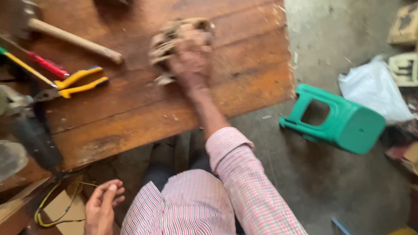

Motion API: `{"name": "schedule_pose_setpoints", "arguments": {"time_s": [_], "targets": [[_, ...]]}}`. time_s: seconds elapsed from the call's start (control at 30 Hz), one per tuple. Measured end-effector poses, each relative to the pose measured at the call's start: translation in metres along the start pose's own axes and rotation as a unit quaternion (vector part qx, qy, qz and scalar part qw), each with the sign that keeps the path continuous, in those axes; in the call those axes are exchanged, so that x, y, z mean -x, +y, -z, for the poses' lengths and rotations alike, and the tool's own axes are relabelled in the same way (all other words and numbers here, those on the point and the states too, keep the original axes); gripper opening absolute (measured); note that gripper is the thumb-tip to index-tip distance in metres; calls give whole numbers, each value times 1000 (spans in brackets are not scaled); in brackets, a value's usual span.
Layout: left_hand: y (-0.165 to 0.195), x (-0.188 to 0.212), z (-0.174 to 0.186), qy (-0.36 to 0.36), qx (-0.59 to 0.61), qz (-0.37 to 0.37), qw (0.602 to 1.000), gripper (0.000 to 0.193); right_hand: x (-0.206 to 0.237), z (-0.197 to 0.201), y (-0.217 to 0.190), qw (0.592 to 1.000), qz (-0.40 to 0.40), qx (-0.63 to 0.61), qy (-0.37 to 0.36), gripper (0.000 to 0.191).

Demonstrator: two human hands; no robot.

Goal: The person disassembles an electric motor stator on a wooden workbench. They hammer a red-handled screwdriver into the motor housing, pry at the windings with the screwdriver, pull out burnt copper windings and insulation by hand and with pliers, and set extracted pieces aside on the bench.

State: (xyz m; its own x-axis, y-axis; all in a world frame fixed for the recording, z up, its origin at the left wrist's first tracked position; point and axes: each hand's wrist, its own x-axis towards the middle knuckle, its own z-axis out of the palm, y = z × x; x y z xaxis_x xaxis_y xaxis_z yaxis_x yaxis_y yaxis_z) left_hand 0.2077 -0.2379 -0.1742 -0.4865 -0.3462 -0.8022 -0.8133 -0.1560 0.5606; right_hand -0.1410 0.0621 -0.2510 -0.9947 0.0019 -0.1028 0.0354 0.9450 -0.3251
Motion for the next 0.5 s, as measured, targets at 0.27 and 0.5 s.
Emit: {"name": "schedule_pose_setpoints", "arguments": {"time_s": [0.27, 0.5], "targets": [[46, -6, -39, -90, -25, -38, 995, 26, 148, 105, 227, 916, -151, 24, 371, 37], [79, 8, -70, -104, -55, -78, 990, 27, 222, 153, 149, 901, -136, -103, 398, 40]]}}
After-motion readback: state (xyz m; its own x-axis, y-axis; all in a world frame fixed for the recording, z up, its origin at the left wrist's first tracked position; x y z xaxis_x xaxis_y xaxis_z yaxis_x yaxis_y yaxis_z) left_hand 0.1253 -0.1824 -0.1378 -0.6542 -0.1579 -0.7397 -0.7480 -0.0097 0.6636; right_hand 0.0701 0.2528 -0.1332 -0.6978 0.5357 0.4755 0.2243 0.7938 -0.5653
